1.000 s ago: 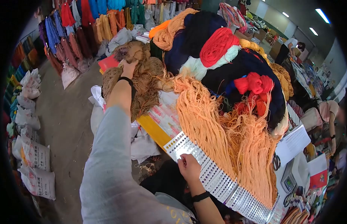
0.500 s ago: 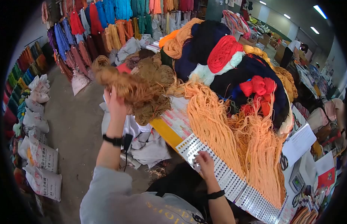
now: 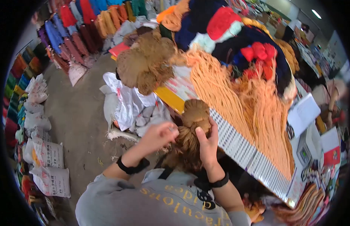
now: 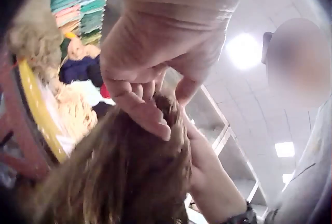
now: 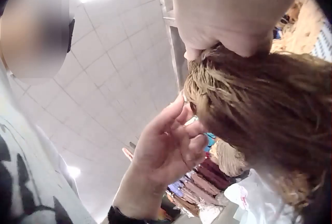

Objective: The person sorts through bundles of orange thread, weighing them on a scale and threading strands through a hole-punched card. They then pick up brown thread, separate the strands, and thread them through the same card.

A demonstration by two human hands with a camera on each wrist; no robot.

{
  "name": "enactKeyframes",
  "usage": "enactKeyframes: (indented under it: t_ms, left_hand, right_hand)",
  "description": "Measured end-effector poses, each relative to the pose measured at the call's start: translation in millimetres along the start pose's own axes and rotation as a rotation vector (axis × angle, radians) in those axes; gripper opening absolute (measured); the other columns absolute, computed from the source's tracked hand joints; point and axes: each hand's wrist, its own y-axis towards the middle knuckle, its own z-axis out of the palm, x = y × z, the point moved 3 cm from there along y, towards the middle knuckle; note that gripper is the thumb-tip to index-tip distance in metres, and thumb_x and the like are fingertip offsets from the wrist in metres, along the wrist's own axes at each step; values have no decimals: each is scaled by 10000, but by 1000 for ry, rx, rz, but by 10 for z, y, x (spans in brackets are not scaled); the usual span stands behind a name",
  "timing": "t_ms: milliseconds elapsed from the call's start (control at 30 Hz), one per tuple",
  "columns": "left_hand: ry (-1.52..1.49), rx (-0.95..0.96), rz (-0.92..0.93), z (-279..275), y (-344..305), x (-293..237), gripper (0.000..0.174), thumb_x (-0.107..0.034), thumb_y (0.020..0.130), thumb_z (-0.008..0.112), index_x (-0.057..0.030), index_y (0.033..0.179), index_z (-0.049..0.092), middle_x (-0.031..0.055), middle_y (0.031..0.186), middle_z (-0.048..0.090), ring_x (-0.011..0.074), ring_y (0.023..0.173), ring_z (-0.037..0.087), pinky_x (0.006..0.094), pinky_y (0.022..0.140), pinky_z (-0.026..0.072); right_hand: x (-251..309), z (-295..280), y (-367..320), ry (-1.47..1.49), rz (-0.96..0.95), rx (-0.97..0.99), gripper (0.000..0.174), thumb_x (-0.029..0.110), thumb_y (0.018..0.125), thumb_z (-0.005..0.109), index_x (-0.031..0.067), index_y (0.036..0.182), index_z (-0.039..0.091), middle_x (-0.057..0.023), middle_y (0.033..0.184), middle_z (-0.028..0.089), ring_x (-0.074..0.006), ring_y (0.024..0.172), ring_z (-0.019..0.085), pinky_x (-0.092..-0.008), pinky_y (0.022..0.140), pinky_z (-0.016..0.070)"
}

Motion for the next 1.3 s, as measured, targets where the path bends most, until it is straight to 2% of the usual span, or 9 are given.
enactKeyframes:
  t_ms: [267,467,533,567,733,933,1067,1200,1300]
  left_hand:
    - [276,-227,829,274,-171,-560,527,-153,786,674,-57,1265,476,79,1146,483,200,1097,463,312,901,387]
    - [-68,186,579,296,-189,-556,518,-157,803,666,-77,1281,483,48,1096,491,153,1039,488,280,837,427]
    - [-285,242,419,119,119,-444,470,-208,856,628,-78,1284,484,39,1063,555,125,955,538,260,777,454]
    - [-229,119,400,-60,325,-517,431,-243,880,598,-64,1261,504,51,1068,587,122,971,547,256,784,459]
    - [36,-447,477,-1472,2521,288,446,-310,821,644,-15,1150,581,113,1011,644,190,926,603,287,781,469]
    - [530,-732,8,-2401,3583,357,535,-344,824,608,-105,1285,478,194,1307,425,382,1202,399,455,980,357]
    - [573,-811,-118,-2394,3831,330,700,-382,803,636,-182,1394,318,190,1376,296,417,1266,287,490,999,346]
    - [870,-752,-246,-2288,3848,394,602,-183,849,579,-180,1384,305,172,1333,366,369,1223,375,469,874,460]
    - [678,-884,-77,-2405,3732,420,473,-45,823,515,-152,1281,466,200,1155,553,353,1027,548,427,791,494]
  right_hand:
    - [41,-136,-428,126,-30,141,556,218,865,627,-14,1296,362,-121,1208,475,-184,1126,451,-318,977,358]
    - [296,-440,-785,-59,-6,173,750,-9,693,720,-16,1336,334,-124,1262,457,-201,1179,442,-345,993,375]
    - [441,-838,-962,150,-5,12,824,108,640,751,-20,1346,345,-128,1279,454,-235,1186,458,-365,994,387]
    - [616,-1032,-1097,146,-92,-82,794,139,684,613,-33,1384,279,-164,1292,448,-266,1158,483,-393,989,398]
    - [1580,-2792,-1547,-329,-417,-602,722,115,721,589,-21,1373,311,-164,1277,466,-266,1133,493,-375,970,406]
    - [2772,-4169,-1482,-1076,-360,-1032,678,55,710,564,-39,1344,343,-182,1265,479,-277,1138,490,-364,978,393]
    - [3039,-4655,-1555,-1428,-207,-1138,652,15,703,547,-50,1325,365,-195,1258,487,-284,1141,488,-356,983,385]
    - [2759,-5116,-1551,-1587,-34,-1088,628,-25,696,531,-62,1306,387,-207,1250,495,-291,1145,486,-349,988,377]
    - [2108,-5553,-1532,-1633,76,-918,613,-54,690,518,-70,1292,403,-216,1245,502,-296,1147,484,-343,992,370]
